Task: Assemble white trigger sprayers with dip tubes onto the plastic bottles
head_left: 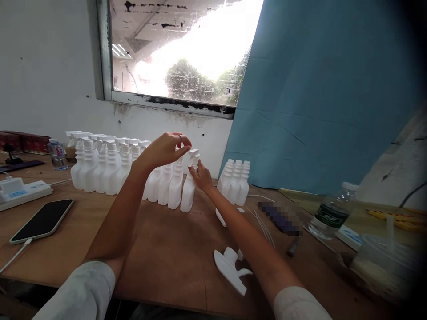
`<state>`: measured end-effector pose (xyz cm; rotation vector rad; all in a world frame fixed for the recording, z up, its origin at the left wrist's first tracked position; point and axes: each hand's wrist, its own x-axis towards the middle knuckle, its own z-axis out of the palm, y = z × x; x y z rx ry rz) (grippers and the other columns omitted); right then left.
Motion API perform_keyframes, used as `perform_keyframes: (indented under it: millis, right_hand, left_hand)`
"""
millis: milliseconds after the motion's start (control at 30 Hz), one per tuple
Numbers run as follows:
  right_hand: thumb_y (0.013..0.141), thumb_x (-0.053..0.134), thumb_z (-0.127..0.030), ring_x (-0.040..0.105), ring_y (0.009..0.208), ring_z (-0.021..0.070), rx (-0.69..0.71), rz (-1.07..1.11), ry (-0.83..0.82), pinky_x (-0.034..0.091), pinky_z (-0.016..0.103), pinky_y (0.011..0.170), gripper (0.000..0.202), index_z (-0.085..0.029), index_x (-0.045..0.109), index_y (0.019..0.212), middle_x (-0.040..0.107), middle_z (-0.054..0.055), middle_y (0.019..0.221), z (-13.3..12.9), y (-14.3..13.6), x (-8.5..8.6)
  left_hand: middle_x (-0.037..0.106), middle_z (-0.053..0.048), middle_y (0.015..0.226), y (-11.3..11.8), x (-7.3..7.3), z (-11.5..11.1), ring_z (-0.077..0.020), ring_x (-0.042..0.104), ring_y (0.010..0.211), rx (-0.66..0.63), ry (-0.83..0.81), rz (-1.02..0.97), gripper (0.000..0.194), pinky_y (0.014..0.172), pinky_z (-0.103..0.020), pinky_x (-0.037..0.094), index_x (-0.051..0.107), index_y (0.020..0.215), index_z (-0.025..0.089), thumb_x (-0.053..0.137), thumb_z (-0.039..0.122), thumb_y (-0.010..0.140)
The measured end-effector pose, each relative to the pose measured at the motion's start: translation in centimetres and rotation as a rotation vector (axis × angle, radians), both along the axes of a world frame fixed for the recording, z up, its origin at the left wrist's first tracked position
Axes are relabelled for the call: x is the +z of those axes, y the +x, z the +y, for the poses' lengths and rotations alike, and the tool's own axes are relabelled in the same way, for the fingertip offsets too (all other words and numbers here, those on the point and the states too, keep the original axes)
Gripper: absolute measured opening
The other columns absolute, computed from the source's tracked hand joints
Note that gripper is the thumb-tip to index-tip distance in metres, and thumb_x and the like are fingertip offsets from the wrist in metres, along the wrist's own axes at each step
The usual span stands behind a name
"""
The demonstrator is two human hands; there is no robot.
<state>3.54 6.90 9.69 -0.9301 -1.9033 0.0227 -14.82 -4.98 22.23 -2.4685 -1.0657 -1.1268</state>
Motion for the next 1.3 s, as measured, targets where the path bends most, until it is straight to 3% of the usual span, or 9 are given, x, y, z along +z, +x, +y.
perform_keyframes:
  millis: [100,267,500,967,1100,1200,1300]
  right_hand:
    - [0.092,0.04,-0.054,0.055,0.062,0.0222,0.018,-0.023,-0.055,0.037,0.031,0.06,0.031,-0.024,0.046,0.099,0.057,0.001,0.07,-0.2,0.0,0.0]
    - [0.094,0.037,-0.053,0.053,0.061,0.0208,0.035,0.001,-0.077,0.035,0.031,0.059,0.029,-0.025,0.042,0.099,0.055,0.0,0.073,-0.7,-0.5,-0.2]
    - [0.095,0.033,-0.052,0.055,0.072,0.0252,-0.059,0.032,-0.08,0.037,0.033,0.063,0.03,-0.024,0.04,0.101,0.056,0.005,0.086,-0.6,-1.3,-0.5]
    - [0.096,0.034,-0.047,0.059,0.082,0.0283,-0.053,0.054,-0.081,0.044,0.04,0.071,0.028,-0.022,0.044,0.105,0.055,0.014,0.106,-0.7,-1.7,-0.6]
    - [0.096,0.035,-0.051,0.059,0.082,0.0259,-0.024,0.045,-0.112,0.045,0.038,0.071,0.031,-0.023,0.045,0.104,0.057,0.011,0.105,-0.7,-1.5,-0.3]
    - [0.091,0.044,-0.056,0.059,0.078,0.021,0.083,0.001,-0.226,0.046,0.034,0.071,0.037,-0.023,0.045,0.109,0.06,0.007,0.1,-1.1,-0.2,0.4]
    - [0.079,0.064,-0.053,0.059,0.073,0.0165,0.138,-0.065,-0.34,0.047,0.031,0.069,0.056,-0.02,0.045,0.121,0.061,0.008,0.106,-2.0,3.1,1.2]
  left_hand:
    - [0.069,-0.009,0.103,0.0,-0.4,1.3,-0.0228,0.06,0.095,0.07,0.118,-0.009,0.032,0.082,-0.035,0.047,0.071,0.105,0.016,0.046,0.032,0.092]
    - [0.069,-0.007,0.114,0.5,-1.5,3.8,-0.0259,0.053,0.111,0.049,0.127,0.096,0.031,0.095,-0.043,0.038,0.07,0.11,0.019,0.048,0.033,0.094]
    - [0.075,-0.005,0.099,1.1,-2.3,5.5,-0.0212,0.059,0.1,-0.065,0.083,0.038,0.026,0.089,-0.036,0.04,0.073,0.107,0.022,0.052,0.025,0.092]
    - [0.073,-0.005,0.084,1.5,-2.5,6.5,-0.021,0.057,0.099,-0.076,0.173,0.04,0.021,0.09,-0.035,0.034,0.074,0.095,0.021,0.054,0.028,0.093]
    - [0.073,-0.005,0.088,1.5,-2.4,6.0,-0.021,0.058,0.1,-0.062,0.16,0.047,0.024,0.09,-0.035,0.034,0.073,0.099,0.019,0.051,0.027,0.094]
    - [0.074,-0.006,0.092,1.4,-2.3,5.3,-0.0224,0.058,0.104,-0.026,0.146,0.06,0.025,0.092,-0.038,0.033,0.073,0.1,0.018,0.05,0.026,0.093]
    - [0.074,-0.006,0.095,1.6,-2.2,4.8,-0.0243,0.056,0.107,0.022,0.146,0.073,0.024,0.093,-0.04,0.032,0.073,0.098,0.018,0.051,0.026,0.091]
